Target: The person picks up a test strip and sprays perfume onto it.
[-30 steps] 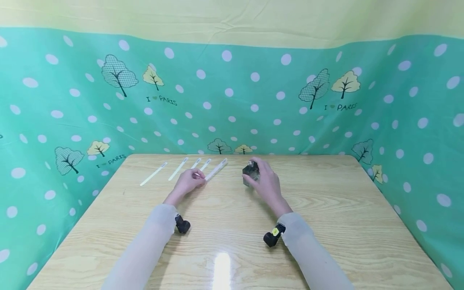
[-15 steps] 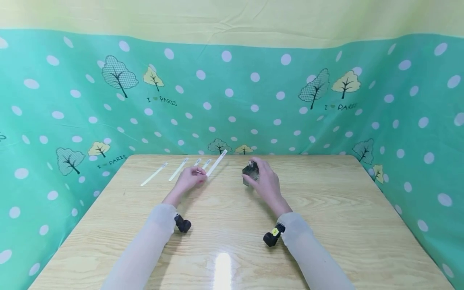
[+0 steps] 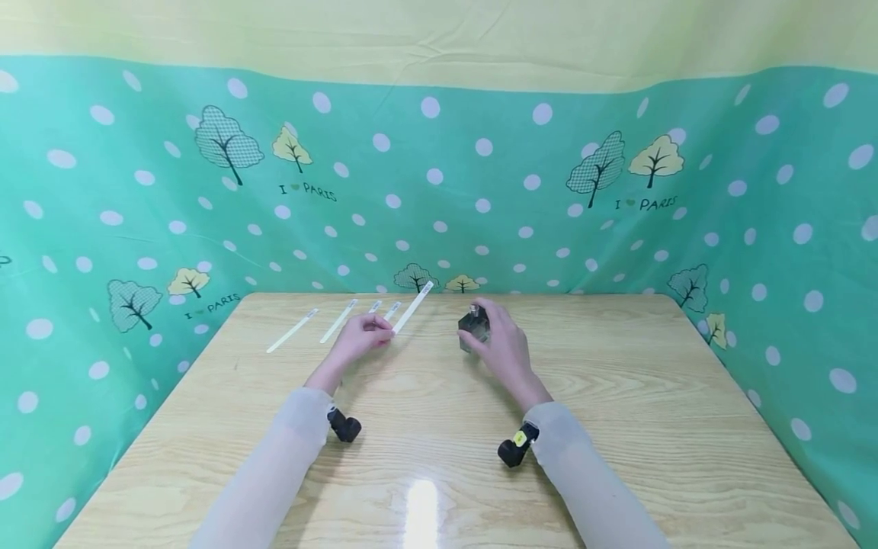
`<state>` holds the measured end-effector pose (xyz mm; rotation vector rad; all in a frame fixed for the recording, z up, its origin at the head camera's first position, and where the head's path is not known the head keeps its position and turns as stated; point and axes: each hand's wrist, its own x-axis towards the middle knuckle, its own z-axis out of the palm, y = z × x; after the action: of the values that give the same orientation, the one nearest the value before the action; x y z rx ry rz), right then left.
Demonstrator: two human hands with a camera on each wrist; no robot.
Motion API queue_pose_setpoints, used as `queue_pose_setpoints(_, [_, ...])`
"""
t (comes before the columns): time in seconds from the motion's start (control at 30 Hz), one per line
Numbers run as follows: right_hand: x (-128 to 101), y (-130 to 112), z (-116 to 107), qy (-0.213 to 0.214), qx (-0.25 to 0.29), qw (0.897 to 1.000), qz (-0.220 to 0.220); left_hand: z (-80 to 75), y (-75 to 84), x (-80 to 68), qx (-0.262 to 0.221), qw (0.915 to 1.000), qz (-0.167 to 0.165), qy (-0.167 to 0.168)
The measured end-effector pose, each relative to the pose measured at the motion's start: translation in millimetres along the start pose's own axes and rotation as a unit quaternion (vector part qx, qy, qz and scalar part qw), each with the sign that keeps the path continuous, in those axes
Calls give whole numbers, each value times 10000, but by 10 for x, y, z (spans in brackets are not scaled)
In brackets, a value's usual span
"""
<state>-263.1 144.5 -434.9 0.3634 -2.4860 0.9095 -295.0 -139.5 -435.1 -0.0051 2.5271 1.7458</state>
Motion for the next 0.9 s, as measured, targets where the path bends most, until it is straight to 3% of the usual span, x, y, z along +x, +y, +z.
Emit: queue_pose_setpoints(0.9, [45, -21, 37, 103, 28, 9998, -173, 123, 131, -150, -267, 9983, 226, -468])
